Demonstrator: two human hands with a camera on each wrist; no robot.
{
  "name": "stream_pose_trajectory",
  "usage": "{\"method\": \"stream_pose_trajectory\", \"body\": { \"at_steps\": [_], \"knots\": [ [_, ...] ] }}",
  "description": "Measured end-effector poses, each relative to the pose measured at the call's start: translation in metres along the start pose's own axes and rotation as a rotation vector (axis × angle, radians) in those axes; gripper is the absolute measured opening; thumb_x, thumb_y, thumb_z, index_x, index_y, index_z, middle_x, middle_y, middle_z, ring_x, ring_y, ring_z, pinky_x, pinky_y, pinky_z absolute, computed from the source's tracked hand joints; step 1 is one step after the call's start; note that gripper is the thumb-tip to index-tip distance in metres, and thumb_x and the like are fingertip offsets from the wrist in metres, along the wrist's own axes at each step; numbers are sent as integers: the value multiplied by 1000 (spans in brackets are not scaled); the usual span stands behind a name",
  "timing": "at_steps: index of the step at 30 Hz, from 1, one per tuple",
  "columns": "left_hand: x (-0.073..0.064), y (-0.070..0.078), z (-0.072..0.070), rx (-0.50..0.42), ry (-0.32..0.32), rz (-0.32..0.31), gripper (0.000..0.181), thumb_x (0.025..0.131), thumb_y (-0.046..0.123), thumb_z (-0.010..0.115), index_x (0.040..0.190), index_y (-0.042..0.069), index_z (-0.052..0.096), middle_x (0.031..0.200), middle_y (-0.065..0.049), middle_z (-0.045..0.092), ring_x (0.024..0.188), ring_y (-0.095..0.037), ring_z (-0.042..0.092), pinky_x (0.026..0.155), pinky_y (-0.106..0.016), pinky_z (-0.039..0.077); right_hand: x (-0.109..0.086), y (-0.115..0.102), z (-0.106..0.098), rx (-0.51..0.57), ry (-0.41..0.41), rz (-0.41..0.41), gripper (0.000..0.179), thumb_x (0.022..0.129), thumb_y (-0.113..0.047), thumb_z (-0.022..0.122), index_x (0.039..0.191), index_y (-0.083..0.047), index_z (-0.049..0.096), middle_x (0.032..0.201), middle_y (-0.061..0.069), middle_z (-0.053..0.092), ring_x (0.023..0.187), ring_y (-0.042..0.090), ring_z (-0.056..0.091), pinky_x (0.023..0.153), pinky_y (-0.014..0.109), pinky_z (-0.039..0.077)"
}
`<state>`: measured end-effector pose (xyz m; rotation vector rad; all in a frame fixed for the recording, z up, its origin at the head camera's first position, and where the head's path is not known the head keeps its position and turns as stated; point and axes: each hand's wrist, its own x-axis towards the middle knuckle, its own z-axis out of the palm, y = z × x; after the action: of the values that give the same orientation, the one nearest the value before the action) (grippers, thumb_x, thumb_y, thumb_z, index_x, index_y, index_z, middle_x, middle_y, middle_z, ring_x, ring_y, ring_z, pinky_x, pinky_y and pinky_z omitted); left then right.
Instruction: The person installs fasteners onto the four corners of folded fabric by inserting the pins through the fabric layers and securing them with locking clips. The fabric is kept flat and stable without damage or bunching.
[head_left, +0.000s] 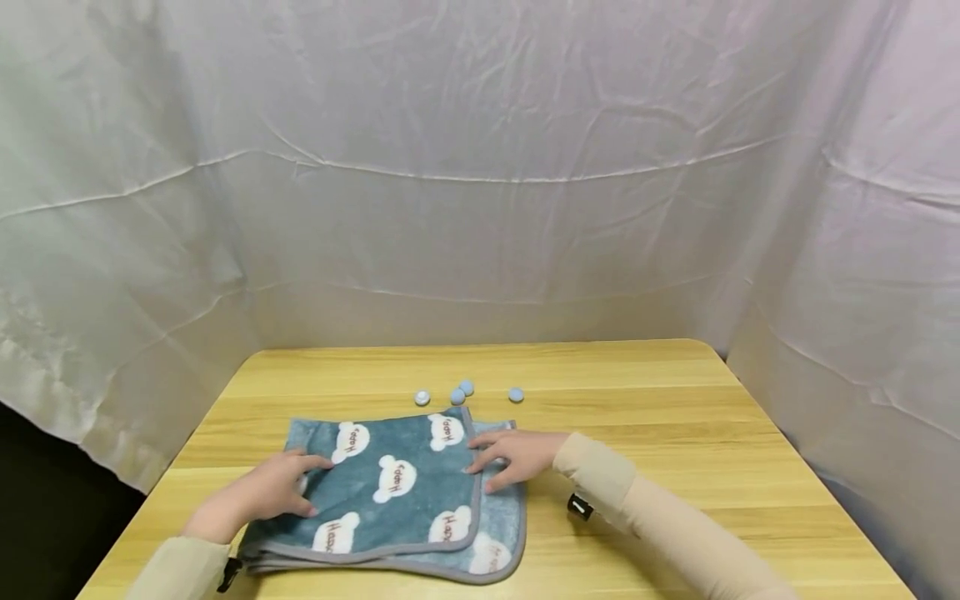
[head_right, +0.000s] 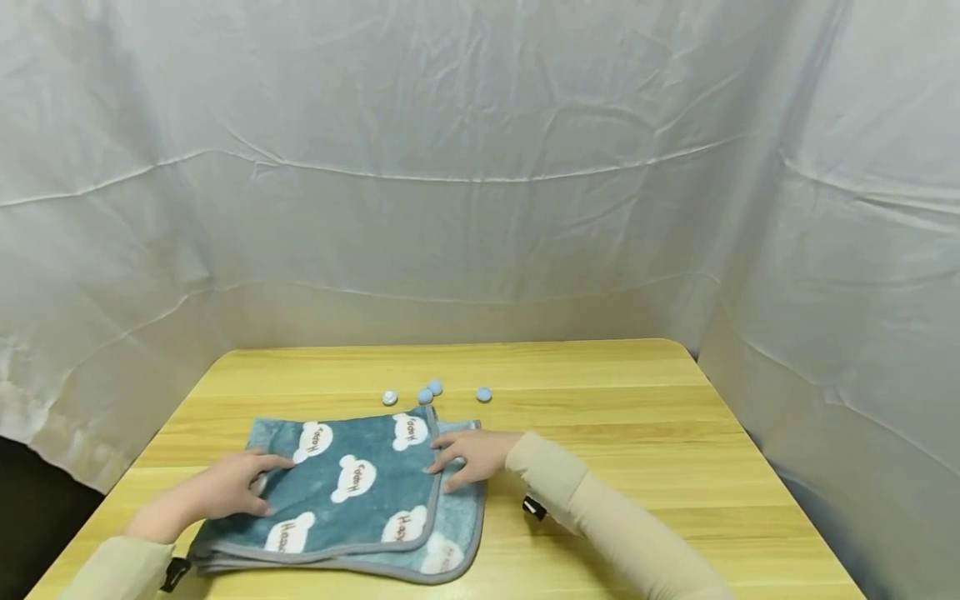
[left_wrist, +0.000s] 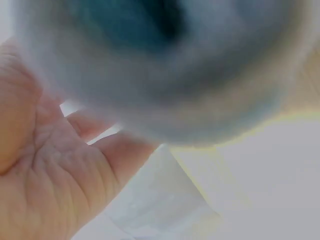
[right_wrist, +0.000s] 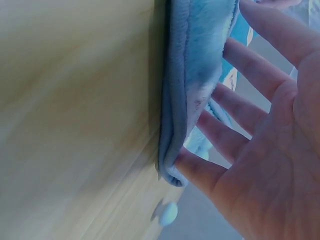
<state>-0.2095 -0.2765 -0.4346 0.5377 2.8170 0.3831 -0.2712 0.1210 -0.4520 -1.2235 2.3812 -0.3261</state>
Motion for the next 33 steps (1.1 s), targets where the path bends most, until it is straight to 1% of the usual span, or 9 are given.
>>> {"method": "stream_pose_trajectory", "body": {
  "at_steps": [4, 10, 12, 19, 27, 30, 33],
  "knots": [
    [1, 11, 1, -24, -10, 25, 63, 66, 20, 89, 123, 10, 65, 122, -23, 60, 110, -41, 60, 87, -51, 51, -11, 8, 0, 18, 10, 5, 39, 95, -42, 61, 132, -31, 61, 156, 0, 36, 146, 23, 32, 116, 42, 33],
    [6, 25, 4, -76, -37, 58, 62, 68, 17, 88, 124, 8, 64, 128, -25, 58, 119, -45, 54, 93, -55, 48, -30, 16, -2, 53, 22, 6, 38, 95, -40, 61, 130, -26, 64, 155, 5, 38, 144, 29, 36, 113, 45, 37],
    [8, 29, 5, -82, -42, 70, 62, 68, 16, 88, 124, 8, 64, 129, -24, 58, 120, -45, 53, 94, -55, 47, -36, 18, -2, 55, 27, 4, 37, 96, -38, 61, 130, -24, 64, 154, 7, 39, 143, 31, 37, 112, 47, 37],
    [14, 44, 9, -77, -49, 119, 61, 69, 14, 87, 124, 7, 64, 128, -21, 59, 118, -39, 56, 93, -53, 48, -56, 26, -4, 77, 54, 6, 33, 95, -34, 63, 126, -21, 67, 151, 11, 43, 140, 34, 40, 109, 47, 40],
    [22, 63, 13, -84, -58, 132, 60, 71, 16, 86, 126, 9, 63, 130, -19, 59, 123, -40, 53, 98, -53, 46, -73, 41, -5, 112, 74, 51, 29, 95, -35, 63, 120, -24, 70, 150, 9, 45, 140, 36, 40, 107, 48, 42],
    [27, 70, 15, -68, -42, 157, 60, 71, 16, 86, 127, 9, 63, 128, -18, 60, 121, -37, 55, 98, -51, 47, -79, 47, -4, 115, 82, 73, 28, 95, -37, 63, 119, -26, 71, 150, 8, 45, 139, 34, 40, 106, 48, 43],
    [31, 75, 17, -53, -29, 177, 60, 72, 17, 86, 127, 9, 63, 127, -17, 61, 118, -34, 57, 97, -49, 48, -85, 50, -4, 102, 99, 72, 27, 94, -35, 63, 118, -25, 71, 148, 9, 47, 137, 36, 42, 105, 49, 43]
  ]
}}
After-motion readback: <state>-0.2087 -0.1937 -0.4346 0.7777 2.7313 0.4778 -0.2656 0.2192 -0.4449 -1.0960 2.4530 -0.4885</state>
